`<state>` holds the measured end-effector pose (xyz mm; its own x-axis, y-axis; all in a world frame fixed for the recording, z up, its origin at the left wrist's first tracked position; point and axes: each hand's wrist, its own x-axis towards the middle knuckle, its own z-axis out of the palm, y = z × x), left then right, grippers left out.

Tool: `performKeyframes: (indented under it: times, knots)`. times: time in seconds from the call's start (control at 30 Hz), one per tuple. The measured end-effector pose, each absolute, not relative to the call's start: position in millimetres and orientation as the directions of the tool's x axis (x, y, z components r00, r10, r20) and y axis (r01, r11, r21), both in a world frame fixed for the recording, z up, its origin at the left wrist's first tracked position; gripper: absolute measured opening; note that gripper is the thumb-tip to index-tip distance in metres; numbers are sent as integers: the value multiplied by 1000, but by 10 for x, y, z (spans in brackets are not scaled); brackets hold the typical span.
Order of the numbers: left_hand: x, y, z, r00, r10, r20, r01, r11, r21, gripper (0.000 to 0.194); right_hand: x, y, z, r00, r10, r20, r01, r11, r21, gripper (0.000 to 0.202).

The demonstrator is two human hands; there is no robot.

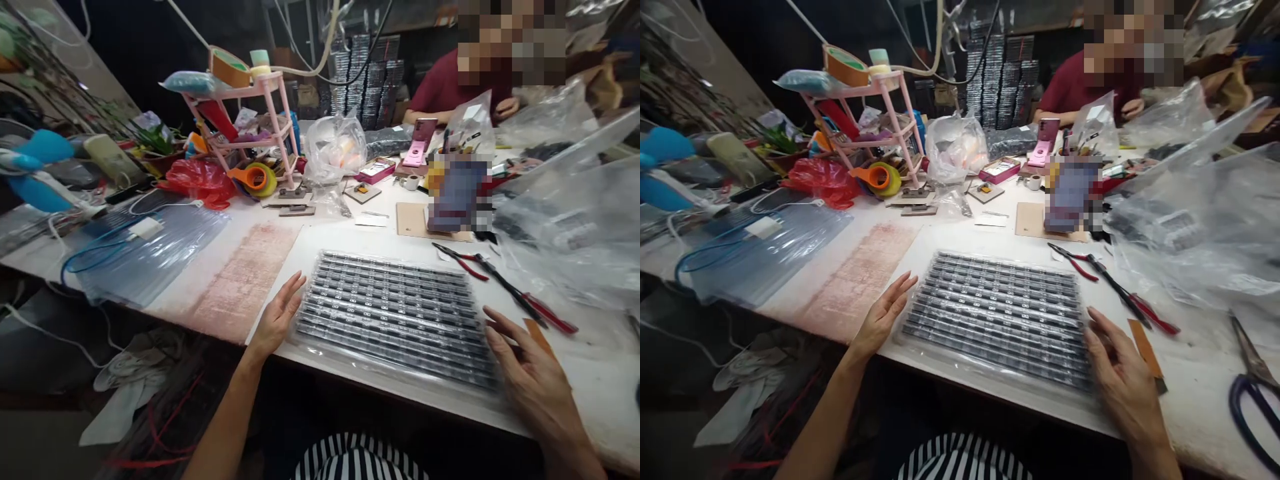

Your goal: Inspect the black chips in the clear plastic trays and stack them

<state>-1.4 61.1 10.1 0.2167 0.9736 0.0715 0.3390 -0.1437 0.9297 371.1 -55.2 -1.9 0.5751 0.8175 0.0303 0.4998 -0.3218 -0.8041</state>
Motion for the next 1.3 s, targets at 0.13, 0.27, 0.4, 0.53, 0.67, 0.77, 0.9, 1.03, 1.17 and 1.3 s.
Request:
performKeyframes:
  times: [0.13,0.27,0.4,0.53,0.67,0.77,0.9,1.03,1.17,1.3]
  knots:
    - [-12,621,87,179,981,79,371,-142,918,59,3722,-548,-63,537,837,101,506,-224,-833,54]
    - [-27,674,16,211,976,63,439,-152,885,63,3713,-521,-67,484,859,166,554,-154,-818,50]
    - [23,713,-80,252,954,163,630,-290,721,59,3696,-480,-43,382,892,242,715,-119,-689,45]
    - [98,714,-85,289,929,229,752,-369,547,57,3691,-448,-10,331,913,240,819,-152,-554,43]
    - [88,751,10,340,923,182,749,-382,541,60,3731,-446,-34,326,911,251,820,-141,-555,43]
    - [21,776,97,390,913,120,671,-371,643,57,3800,-478,-106,321,909,267,778,-93,-621,43]
    - [-92,751,116,391,917,76,557,-301,774,60,3891,-513,-191,329,906,266,759,-86,-646,46]
    - [-129,725,43,368,924,101,569,-310,762,57,3958,-503,-209,316,923,218,787,-127,-603,55]
    - [-70,697,-6,374,921,112,641,-344,686,48,4010,-504,-254,256,948,187,835,-119,-538,63]
    - [10,665,2,385,920,78,725,-353,591,46,4013,-485,-285,203,958,201,888,-93,-451,61]
